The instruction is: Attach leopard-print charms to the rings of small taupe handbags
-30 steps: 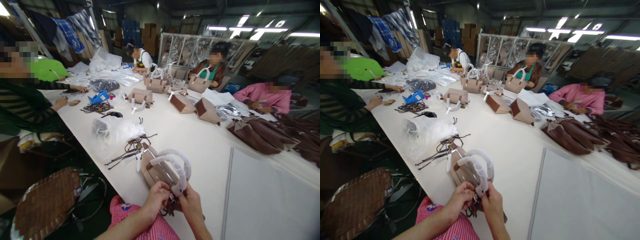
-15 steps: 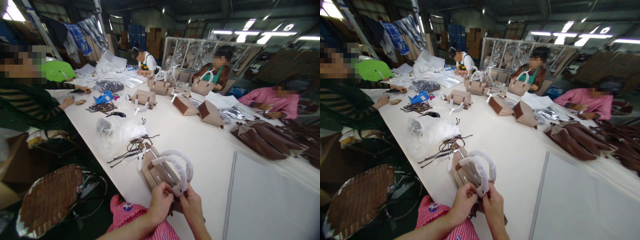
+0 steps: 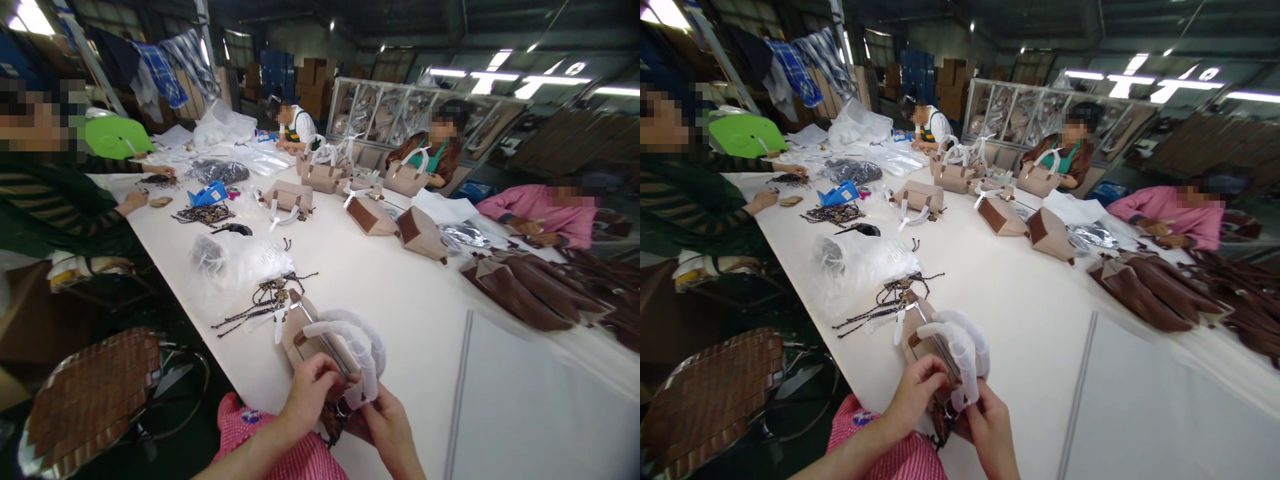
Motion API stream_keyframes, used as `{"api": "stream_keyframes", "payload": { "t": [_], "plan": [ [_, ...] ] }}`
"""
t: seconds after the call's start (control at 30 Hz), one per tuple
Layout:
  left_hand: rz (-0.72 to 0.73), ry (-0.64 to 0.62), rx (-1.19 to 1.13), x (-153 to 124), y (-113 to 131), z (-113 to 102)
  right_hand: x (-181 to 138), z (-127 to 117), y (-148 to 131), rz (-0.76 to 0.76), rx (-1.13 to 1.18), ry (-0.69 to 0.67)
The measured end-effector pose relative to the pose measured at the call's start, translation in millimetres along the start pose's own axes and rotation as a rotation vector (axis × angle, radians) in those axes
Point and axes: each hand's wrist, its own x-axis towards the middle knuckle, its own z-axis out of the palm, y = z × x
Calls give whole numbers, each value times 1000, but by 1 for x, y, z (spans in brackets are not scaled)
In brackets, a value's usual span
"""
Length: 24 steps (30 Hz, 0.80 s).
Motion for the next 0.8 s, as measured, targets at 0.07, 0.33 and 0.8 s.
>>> {"api": "stream_keyframes", "payload": {
  "t": [0.07, 0.33, 0.8],
  "plan": [
    [-40, -30, 24, 0, -5, 0, -1, 0, -4, 48, 55, 0],
    [37, -53, 205, -2, -8, 5, -7, 1, -15, 69, 60, 65],
    [60, -85, 227, 2, -1, 6, -8, 1, -19, 144, -49, 113]
  ]
}}
